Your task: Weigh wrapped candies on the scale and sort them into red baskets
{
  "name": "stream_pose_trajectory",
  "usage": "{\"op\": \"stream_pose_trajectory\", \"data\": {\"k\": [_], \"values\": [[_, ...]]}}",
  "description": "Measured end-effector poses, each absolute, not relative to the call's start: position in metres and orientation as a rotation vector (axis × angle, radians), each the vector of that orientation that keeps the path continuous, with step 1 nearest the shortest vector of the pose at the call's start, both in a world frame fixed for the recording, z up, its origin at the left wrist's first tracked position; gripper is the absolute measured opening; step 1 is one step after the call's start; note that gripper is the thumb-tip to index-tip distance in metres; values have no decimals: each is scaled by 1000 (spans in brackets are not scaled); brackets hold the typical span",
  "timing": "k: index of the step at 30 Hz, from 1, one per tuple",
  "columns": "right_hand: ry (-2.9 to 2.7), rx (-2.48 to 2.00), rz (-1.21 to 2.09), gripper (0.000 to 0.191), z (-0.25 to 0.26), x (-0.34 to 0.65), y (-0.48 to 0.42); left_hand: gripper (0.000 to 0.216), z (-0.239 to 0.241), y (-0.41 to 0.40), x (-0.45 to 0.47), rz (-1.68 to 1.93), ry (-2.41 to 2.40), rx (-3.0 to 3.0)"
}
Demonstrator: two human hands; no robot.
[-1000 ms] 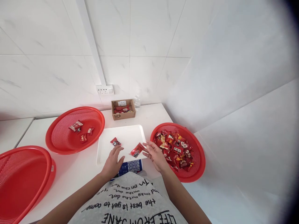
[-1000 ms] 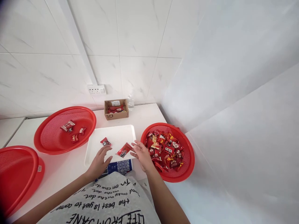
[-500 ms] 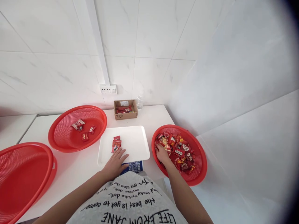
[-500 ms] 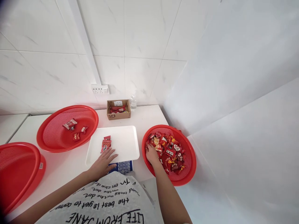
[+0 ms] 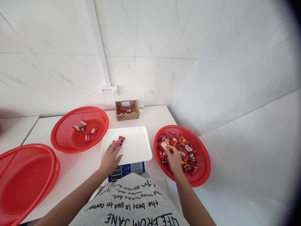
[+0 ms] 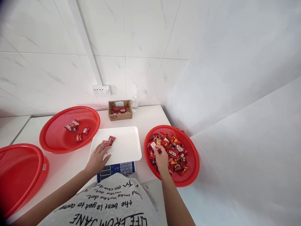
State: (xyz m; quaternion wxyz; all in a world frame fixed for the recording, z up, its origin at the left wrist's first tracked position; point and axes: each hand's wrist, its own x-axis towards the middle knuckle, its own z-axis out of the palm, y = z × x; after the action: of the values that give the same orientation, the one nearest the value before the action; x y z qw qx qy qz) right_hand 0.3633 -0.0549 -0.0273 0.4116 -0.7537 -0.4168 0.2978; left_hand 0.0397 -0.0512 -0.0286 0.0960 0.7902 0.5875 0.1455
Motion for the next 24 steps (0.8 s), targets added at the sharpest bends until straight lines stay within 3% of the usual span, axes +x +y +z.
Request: {"op": "stream_pose_trajectory", "data": {"k": [4,11,21,24], "values": [[-1067,-1743,925,32,-17,341,-51,35,-29,-54,38,262,1786,2298],[-1301,-1341,1516,45,-7,277,-53,43,-17,-62,46,156,1774,2229],[-1405,-1665,1006,36,-16,316,-62,70,-40,-42,53,176,1795,2189],[-1356,-1792,895,37,-22,337,-65,67,-46,-30,65,129,1771,2243]]}}
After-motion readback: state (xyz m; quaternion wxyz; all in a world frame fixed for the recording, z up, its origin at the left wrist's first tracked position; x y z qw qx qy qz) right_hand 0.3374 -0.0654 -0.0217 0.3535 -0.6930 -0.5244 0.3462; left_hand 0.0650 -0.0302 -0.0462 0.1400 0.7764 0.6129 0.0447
